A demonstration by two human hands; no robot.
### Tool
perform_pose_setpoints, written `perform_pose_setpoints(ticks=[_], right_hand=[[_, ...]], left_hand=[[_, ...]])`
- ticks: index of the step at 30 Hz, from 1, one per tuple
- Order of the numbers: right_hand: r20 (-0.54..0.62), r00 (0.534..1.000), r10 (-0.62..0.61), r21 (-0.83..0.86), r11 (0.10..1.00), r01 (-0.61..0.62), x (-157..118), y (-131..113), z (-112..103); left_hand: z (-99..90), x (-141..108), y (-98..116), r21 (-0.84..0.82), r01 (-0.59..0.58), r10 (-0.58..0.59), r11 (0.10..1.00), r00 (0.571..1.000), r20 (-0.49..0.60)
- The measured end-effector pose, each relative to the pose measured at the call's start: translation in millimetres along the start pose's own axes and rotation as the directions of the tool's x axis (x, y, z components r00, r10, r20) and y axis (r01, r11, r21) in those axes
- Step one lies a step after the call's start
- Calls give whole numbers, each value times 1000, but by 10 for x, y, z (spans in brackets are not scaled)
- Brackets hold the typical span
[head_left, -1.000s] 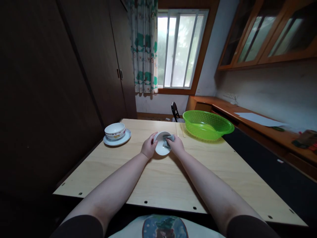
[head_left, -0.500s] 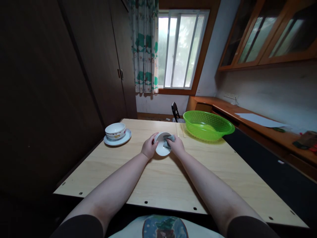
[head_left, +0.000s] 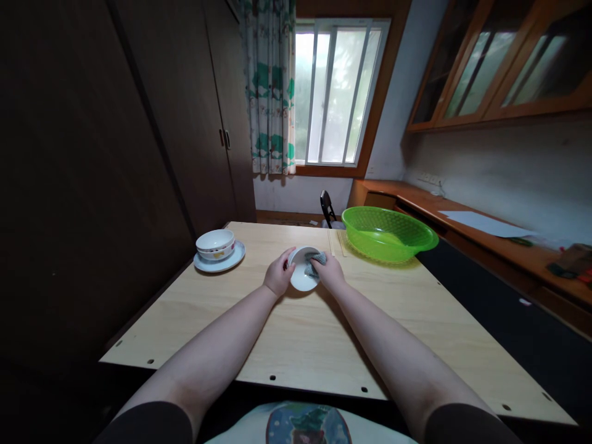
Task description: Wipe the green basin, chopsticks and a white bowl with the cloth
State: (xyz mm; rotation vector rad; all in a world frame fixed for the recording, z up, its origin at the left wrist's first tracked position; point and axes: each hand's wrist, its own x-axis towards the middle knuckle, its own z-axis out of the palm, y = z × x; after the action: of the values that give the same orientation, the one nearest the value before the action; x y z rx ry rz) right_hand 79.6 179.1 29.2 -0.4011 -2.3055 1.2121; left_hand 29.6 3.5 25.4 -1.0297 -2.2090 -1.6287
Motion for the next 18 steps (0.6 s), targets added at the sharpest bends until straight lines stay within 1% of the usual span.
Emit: perform_pose_setpoints(ticks=[8,18], right_hand=[[3,1000,-4,2,1000,4,-10,-5,-12],[-3,1000,-4,-1,1000,4,-1,22,6]], left_hand=[[-5,4,28,17,11,-12,1000,1000,8],[-3,5,-8,32,35,-35,999,999,10]])
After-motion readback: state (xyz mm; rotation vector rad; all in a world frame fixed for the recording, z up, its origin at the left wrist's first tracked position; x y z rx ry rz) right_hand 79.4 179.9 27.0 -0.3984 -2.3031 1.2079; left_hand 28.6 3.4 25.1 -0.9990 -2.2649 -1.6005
